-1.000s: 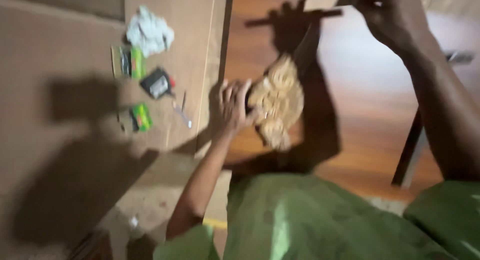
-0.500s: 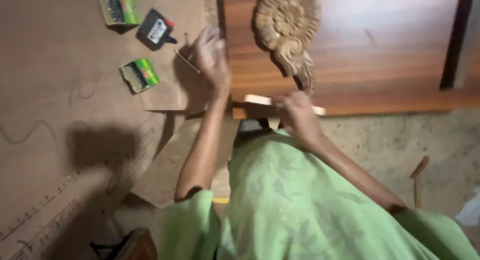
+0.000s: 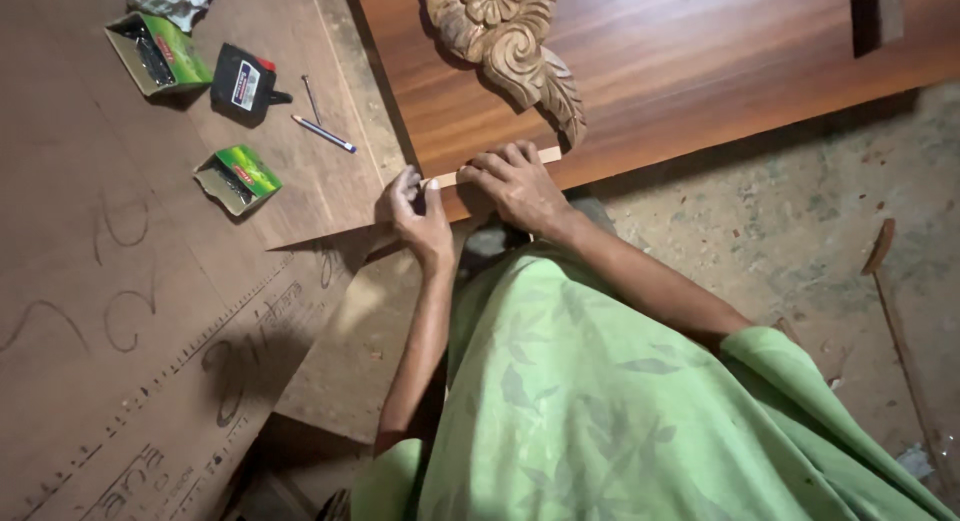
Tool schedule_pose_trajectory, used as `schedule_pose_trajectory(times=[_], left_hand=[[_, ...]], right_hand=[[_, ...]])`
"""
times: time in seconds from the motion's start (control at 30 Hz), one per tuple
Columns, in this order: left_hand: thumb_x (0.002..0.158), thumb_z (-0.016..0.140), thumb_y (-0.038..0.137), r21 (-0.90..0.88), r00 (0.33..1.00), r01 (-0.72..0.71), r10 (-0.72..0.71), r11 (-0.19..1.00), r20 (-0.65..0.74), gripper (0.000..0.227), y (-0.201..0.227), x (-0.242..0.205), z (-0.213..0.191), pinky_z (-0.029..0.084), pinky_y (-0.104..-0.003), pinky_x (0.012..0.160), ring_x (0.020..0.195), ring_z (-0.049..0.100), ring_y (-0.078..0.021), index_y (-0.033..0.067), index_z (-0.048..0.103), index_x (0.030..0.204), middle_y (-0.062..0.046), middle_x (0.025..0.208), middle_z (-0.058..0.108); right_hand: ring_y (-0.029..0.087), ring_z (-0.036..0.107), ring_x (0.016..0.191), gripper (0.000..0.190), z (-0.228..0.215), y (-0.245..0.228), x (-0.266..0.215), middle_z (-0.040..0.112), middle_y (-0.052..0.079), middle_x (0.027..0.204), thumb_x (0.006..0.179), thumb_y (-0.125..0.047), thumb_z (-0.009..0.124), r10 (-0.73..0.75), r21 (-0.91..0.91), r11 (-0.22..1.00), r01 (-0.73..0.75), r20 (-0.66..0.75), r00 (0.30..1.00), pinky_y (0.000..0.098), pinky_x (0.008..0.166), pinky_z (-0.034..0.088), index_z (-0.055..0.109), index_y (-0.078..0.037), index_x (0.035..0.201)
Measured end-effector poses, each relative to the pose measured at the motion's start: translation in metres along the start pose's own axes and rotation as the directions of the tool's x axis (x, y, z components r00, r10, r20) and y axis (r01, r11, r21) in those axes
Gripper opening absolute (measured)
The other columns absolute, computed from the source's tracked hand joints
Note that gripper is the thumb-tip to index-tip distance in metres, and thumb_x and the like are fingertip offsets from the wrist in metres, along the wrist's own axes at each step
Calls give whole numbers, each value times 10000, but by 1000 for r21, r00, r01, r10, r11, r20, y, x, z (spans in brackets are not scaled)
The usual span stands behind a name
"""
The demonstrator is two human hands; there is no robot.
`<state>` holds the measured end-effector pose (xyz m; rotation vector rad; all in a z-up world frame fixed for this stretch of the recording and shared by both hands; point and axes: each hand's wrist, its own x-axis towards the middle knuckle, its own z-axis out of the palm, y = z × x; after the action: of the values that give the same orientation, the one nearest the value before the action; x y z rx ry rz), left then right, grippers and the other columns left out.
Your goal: The person positions a carved wooden piece on a wooden board, aligns it with a small wooden strip, and uses a hammer to secure it. The person repeatedly adjusts the carving and strip while hammering.
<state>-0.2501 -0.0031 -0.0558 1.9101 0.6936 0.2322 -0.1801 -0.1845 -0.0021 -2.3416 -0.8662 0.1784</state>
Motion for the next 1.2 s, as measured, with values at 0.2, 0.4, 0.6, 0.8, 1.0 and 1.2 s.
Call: schedule_pose_trajectory(times=[0.2,0.4,0.6,0.8,1.0,1.2], left_hand=[[966,702,29,-60,995,-83,79,995,-58,407,8,-3,5,543,-348,950,1053,661,-214,-54,565,1341,-132,1187,674],[950,728,13,-60,999,5,-7,998,-43,423,11,-6,7,559,-332,862,931,647,-189,-46,580,1342,-97,1057,675],[965,722,33,-51,999,-5,2,999,-51,408,18,-10,8,561,-326,855,917,641,-174,-31,588,1344,-85,1038,672],[943,724,22,-32,996,-23,20,999,-85,408,21,-10,8,552,-348,881,944,648,-195,-30,582,1322,-100,1045,669],[932,737,21,33,995,-43,46,999,-88,395,22,-10,9,533,-365,894,951,643,-217,-19,601,1300,-113,1069,642],[945,732,33,69,994,-67,73,995,-86,368,23,-10,10,541,-367,905,971,645,-214,-10,609,1290,-115,1121,630]], right_hand=[[279,552,1162,492,7,5,-5,631,71,1304,839,-101,660,-33,-52,998,32,-23,999,478,1019,388,655,-121,1330],[263,550,1211,428,1,2,-4,633,53,1293,870,-99,662,-19,-57,998,17,-47,999,475,1024,384,659,-140,1296],[294,560,1198,502,-7,-2,-9,647,88,1251,793,-38,659,-33,-50,998,28,-92,995,475,1022,399,671,-127,1287],[178,598,998,346,-26,27,-58,653,12,1009,979,-28,601,530,300,845,-443,-351,772,388,924,445,661,-161,1293],[278,501,1167,353,-21,43,-81,602,109,1182,983,-51,636,560,55,806,-590,-396,728,454,991,320,679,-97,1330],[298,501,1184,400,-25,33,-77,603,112,1173,941,-32,638,546,56,818,-572,-385,744,460,1004,297,676,-102,1332]])
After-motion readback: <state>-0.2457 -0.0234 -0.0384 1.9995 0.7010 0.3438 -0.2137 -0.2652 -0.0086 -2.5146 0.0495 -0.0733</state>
